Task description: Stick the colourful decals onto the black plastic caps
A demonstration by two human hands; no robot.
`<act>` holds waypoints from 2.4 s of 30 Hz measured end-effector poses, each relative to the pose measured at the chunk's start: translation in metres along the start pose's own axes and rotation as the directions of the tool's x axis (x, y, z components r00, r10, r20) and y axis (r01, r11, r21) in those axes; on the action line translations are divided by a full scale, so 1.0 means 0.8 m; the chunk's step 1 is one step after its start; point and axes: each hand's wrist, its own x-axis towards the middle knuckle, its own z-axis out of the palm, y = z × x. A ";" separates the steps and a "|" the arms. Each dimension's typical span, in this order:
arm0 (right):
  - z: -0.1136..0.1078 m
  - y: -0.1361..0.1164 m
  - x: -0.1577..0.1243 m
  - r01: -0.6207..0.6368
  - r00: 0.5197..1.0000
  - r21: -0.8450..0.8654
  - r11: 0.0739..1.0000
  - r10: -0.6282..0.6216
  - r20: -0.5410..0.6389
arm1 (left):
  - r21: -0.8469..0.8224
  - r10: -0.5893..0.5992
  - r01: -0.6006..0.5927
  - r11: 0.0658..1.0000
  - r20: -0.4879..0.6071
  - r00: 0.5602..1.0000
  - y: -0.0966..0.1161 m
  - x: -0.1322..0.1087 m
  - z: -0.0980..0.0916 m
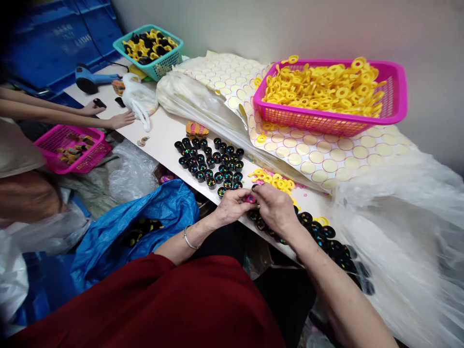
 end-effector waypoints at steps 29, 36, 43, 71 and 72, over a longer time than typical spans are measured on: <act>0.083 0.038 0.169 0.071 0.856 -0.552 0.830 0.233 0.461 | -0.052 -0.032 0.027 0.998 -0.081 0.996 0.013 0.007 -0.041; 0.085 0.048 0.165 -0.028 0.886 -0.507 0.862 0.256 0.387 | -0.043 -0.034 0.029 0.999 -0.108 0.994 0.005 0.013 -0.046; 0.051 0.028 0.106 -0.198 0.978 0.412 0.889 0.205 0.028 | -0.096 -0.019 0.007 0.995 -0.120 0.993 0.001 0.018 -0.050; 0.033 0.076 0.093 -0.172 0.943 -0.374 0.911 0.262 0.205 | -0.072 -0.016 0.009 0.997 -0.096 0.995 0.019 0.012 -0.025; 0.033 0.080 0.101 -0.108 0.924 -0.455 0.884 0.258 0.282 | -0.064 -0.015 0.009 0.998 -0.094 0.995 0.019 0.012 -0.026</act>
